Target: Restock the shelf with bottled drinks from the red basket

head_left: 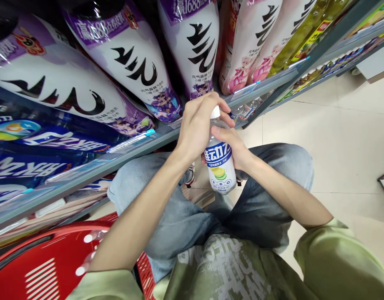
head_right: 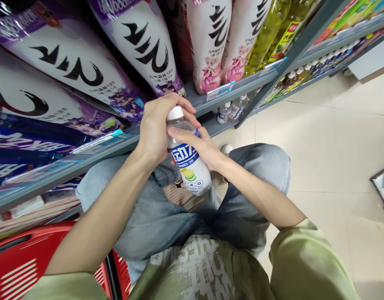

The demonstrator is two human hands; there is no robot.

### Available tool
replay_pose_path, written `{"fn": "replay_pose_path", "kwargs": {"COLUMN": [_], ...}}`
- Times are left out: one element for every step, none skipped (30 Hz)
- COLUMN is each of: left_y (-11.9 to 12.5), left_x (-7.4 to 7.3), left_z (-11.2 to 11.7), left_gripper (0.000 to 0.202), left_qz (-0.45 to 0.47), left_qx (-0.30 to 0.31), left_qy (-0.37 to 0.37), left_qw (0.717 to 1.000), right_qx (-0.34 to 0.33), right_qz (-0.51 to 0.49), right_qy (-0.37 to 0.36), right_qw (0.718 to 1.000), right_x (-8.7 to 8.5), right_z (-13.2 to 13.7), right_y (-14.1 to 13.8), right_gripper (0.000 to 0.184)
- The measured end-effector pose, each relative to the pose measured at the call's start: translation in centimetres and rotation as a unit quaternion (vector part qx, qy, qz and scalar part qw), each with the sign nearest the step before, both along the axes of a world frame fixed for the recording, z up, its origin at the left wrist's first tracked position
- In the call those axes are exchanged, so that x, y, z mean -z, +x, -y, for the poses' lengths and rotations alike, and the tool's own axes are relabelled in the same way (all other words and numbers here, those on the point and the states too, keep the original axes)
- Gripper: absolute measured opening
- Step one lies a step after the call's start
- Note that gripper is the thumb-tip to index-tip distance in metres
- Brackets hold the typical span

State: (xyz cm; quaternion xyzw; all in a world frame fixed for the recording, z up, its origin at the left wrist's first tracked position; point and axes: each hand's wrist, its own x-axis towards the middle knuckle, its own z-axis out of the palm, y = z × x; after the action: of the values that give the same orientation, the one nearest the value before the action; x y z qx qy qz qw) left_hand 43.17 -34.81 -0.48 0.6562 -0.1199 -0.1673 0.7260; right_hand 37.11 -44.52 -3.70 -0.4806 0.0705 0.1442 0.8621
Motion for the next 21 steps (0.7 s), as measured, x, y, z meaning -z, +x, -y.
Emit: {"fn": "replay_pose_path", "kwargs": {"left_y": [0.01, 0.02, 0.03, 0.02, 0.01, 0.0, -0.02, -0.03, -0.05, -0.05, -0.05, -0.04, -0.03, -0.02, -0.01, 0.0, 0.0, 0.0, 0.0, 0.0, -0.01], "left_x": [-0.02, -0.05, -0.06, -0.07, -0.07, -0.05, -0.03, 0.0, 0.04, 0.08, 0.12, 0.15, 0.18, 0.2, 0.22, 0.23, 0.23, 0.24, 0.25, 0.26, 0.27], "left_z": [-0.04, -0.09, -0.12, -0.15, -0.16, -0.16, -0.16, -0.14, -0.12, -0.11, -0.1, -0.1, -0.1, -0.11, -0.13, -0.14, -0.14, -0.13, -0.12, -0.11, -0.09], "left_gripper": [0.038, 0.038, 0.038, 0.038, 0.038, 0.038, 0.037, 0.037, 0.036, 0.035, 0.035, 0.036, 0.037, 0.037, 0.038, 0.038, 0.039, 0.039, 0.04, 0.041, 0.042], "left_qz": [0.0, 0.001, 0.004, 0.005, 0.007, 0.008, 0.008, 0.007, 0.006, 0.007, 0.009, 0.011, 0.013, 0.015, 0.015, 0.014, 0.012, 0.01, 0.01, 0.011, 0.013], "left_qx": [0.002, 0.003, 0.004, 0.004, 0.005, 0.004, 0.003, 0.002, 0.0, -0.001, -0.003, -0.003, -0.003, -0.002, -0.002, -0.002, -0.003, -0.004, -0.005, -0.006, -0.008], "left_qy": [0.003, 0.005, 0.005, 0.004, 0.004, 0.002, 0.0, -0.003, -0.007, -0.009, -0.011, -0.01, -0.008, -0.005, -0.004, -0.004, -0.005, -0.007, -0.008, -0.01, -0.012], "left_qw": [1.0, 1.0, 1.0, 1.0, 1.0, 1.0, 1.0, 1.0, 1.0, 1.0, 1.0, 1.0, 1.0, 1.0, 1.0, 1.0, 1.0, 1.0, 1.0, 1.0, 1.0], "right_qx": [0.0, 0.002, 0.002, 0.002, 0.0, -0.003, -0.006, -0.008, -0.009, -0.009, -0.009, -0.008, -0.009, -0.011, -0.013, -0.015, -0.016, -0.016, -0.015, -0.014, -0.014], "right_qz": [-0.002, -0.003, -0.005, -0.006, -0.008, -0.01, -0.013, -0.016, -0.021, -0.025, -0.029, -0.032, -0.034, -0.033, -0.031, -0.027, -0.024, -0.021, -0.019, -0.019, -0.02], "right_qy": [0.001, 0.004, 0.007, 0.01, 0.012, 0.013, 0.013, 0.012, 0.012, 0.011, 0.011, 0.01, 0.01, 0.01, 0.012, 0.014, 0.016, 0.017, 0.015, 0.011, 0.007], "right_qw": [1.0, 1.0, 1.0, 1.0, 1.0, 1.0, 1.0, 1.0, 1.0, 1.0, 0.999, 0.999, 0.999, 0.999, 0.999, 0.999, 0.999, 1.0, 1.0, 1.0, 1.0], "right_x": [-0.01, -0.03, -0.03, -0.02, 0.01, 0.05, 0.1, 0.17, 0.23, 0.29, 0.34, 0.37, 0.4, 0.42, 0.44, 0.45, 0.47, 0.49, 0.51, 0.54, 0.58], "right_z": [-0.02, -0.03, -0.04, -0.04, -0.03, -0.03, -0.03, -0.03, -0.03, -0.03, -0.02, 0.0, 0.03, 0.06, 0.1, 0.13, 0.16, 0.18, 0.18, 0.18, 0.18], "right_y": [0.01, 0.02, 0.03, 0.03, 0.04, 0.04, 0.04, 0.03, 0.03, 0.03, 0.02, 0.01, 0.0, -0.01, -0.02, -0.03, -0.05, -0.05, -0.06, -0.06, -0.05], "right_gripper": [0.032, 0.033, 0.034, 0.034, 0.034, 0.034, 0.034, 0.034, 0.035, 0.035, 0.035, 0.036, 0.036, 0.037, 0.037, 0.037, 0.037, 0.037, 0.037, 0.038, 0.039]}}
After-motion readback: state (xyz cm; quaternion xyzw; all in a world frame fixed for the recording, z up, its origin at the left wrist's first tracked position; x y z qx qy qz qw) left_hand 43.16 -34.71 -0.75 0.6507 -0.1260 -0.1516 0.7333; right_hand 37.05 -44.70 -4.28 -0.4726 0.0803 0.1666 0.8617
